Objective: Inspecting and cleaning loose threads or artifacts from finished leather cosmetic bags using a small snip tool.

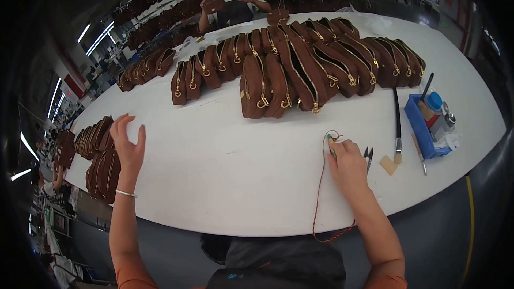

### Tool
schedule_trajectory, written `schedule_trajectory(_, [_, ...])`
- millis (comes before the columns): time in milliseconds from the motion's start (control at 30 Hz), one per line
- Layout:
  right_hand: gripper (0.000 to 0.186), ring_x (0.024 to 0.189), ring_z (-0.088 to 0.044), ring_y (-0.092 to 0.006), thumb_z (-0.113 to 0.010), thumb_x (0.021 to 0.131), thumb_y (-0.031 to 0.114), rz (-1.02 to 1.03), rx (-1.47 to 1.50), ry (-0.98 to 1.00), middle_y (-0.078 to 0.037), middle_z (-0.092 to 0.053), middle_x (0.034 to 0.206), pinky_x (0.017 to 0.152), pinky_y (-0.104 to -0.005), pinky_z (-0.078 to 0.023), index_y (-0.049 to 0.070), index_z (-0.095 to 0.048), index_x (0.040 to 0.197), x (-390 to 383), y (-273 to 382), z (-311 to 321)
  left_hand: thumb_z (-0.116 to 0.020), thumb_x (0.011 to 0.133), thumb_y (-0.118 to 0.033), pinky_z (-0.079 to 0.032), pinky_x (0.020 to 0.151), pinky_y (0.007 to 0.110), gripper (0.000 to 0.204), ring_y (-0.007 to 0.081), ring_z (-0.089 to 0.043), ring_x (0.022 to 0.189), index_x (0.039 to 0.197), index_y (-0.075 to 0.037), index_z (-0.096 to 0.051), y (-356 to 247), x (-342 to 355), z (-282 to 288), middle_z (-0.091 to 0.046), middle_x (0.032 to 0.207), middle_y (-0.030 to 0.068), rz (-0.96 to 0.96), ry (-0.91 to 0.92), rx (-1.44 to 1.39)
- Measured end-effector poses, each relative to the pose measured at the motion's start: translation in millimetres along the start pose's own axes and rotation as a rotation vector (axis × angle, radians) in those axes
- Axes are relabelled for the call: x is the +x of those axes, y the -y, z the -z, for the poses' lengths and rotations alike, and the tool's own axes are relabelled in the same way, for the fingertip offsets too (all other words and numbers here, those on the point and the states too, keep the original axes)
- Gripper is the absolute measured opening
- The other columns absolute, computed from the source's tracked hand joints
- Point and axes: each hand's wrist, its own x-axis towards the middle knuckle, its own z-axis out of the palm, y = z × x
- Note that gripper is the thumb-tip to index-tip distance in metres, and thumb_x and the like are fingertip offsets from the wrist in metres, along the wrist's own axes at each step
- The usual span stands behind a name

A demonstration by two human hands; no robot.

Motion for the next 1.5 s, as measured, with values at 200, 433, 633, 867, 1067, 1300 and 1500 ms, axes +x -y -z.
schedule_trajectory(200, [0.02, 0.09, -0.062, -0.0329, -0.068, 0.083, 0.007, -0.003, 0.038, -0.013, -0.013, -0.062, 0.099, 0.075, -0.0427, -0.052, 0.002, -0.065, 0.102, -6.2, -6.2, 5.7, -0.07, 0.079, -0.002, -0.039, 0.097, 0.04, 0.033, 0.0261, -0.054, 0.111, 0.109, -0.008, -0.058, -145.3, 83.7, -107.3, -0.06, 0.113, 0.0066, -0.638, 0.398, -0.262])
schedule_trajectory(433, [0.017, 0.095, -0.06, -0.0298, -0.068, 0.081, 0.007, 0.091, 0.056, 0.012, -0.012, -0.061, 0.098, 0.076, -0.0404, -0.054, 0.001, -0.065, 0.096, -7.6, -6.3, 3.8, -0.057, 0.082, 0.002, -0.042, 0.095, 0.038, 0.038, 0.0233, -0.05, 0.12, 0.118, -0.009, -0.055, -164.9, 115.5, -184.1, -0.056, 0.122, 0.0063, -0.812, 0.502, 0.001])
schedule_trajectory(633, [0.014, 0.096, -0.06, -0.0299, -0.068, 0.08, 0.006, 0.128, 0.073, 0.029, -0.013, -0.061, 0.098, 0.076, -0.0411, -0.054, 0.001, -0.066, 0.093, -6.2, -10.2, 5.3, -0.066, 0.079, -0.006, -0.044, 0.086, 0.037, 0.026, 0.0223, -0.055, 0.11, 0.104, -0.009, -0.058, -164.6, 129.9, -192.1, -0.061, 0.109, 0.0056, -0.932, 0.506, 0.12])
schedule_trajectory(867, [0.015, 0.094, -0.061, -0.0303, -0.068, 0.081, 0.007, 0.138, 0.082, -0.031, -0.012, -0.063, 0.098, 0.076, -0.0415, -0.054, 0.001, -0.066, 0.095, -4.0, -10.9, 4.7, -0.082, 0.07, -0.03, -0.047, 0.077, 0.041, 0.035, 0.0279, -0.063, 0.084, 0.084, -0.005, -0.062, -128.6, 113.1, -117.2, -0.064, 0.083, 0.0085, -0.587, 0.519, 0.019])
schedule_trajectory(1067, [0.023, 0.088, -0.062, -0.0302, -0.07, 0.086, 0.014, -0.016, 0.263, -0.151, -0.013, -0.062, 0.095, 0.076, -0.0385, -0.052, 0.002, -0.064, 0.104, -0.2, 3.1, 11.2, -0.073, 0.087, -0.021, -0.054, 0.075, 0.03, 0.039, 0.0155, -0.069, 0.083, 0.12, -0.002, -0.065, -147.0, 61.6, -39.3, -0.073, 0.098, 0.0095, 0.312, 0.536, -0.805])
schedule_trajectory(1300, [0.074, 0.124, -0.044, -0.0393, -0.074, 0.081, 0.014, 0.312, 0.667, -0.031, -0.021, -0.045, 0.138, 0.105, -0.0448, -0.038, 0.001, -0.036, 0.142, -20.3, 158.0, 55.1, -0.062, 0.095, -0.017, -0.052, 0.082, 0.024, 0.063, 0.0048, -0.06, 0.097, 0.149, -0.007, -0.031, -195.7, 9.1, 27.7, -0.065, 0.111, 0.0001, 0.57, 0.803, -1.291])
schedule_trajectory(1500, [0.07, 0.112, -0.056, -0.0428, -0.056, 0.079, -0.011, 0.253, 0.557, -0.069, -0.025, -0.054, 0.127, 0.092, -0.0464, -0.048, 0.004, -0.036, 0.144, -17.3, 149.4, 28.4, -0.065, 0.09, -0.006, -0.053, 0.075, 0.024, 0.052, 0.0085, -0.061, 0.095, 0.138, -0.002, -0.045, -217.9, -21.9, 45.1, -0.064, 0.109, 0.0049, 0.495, 0.733, -1.305])
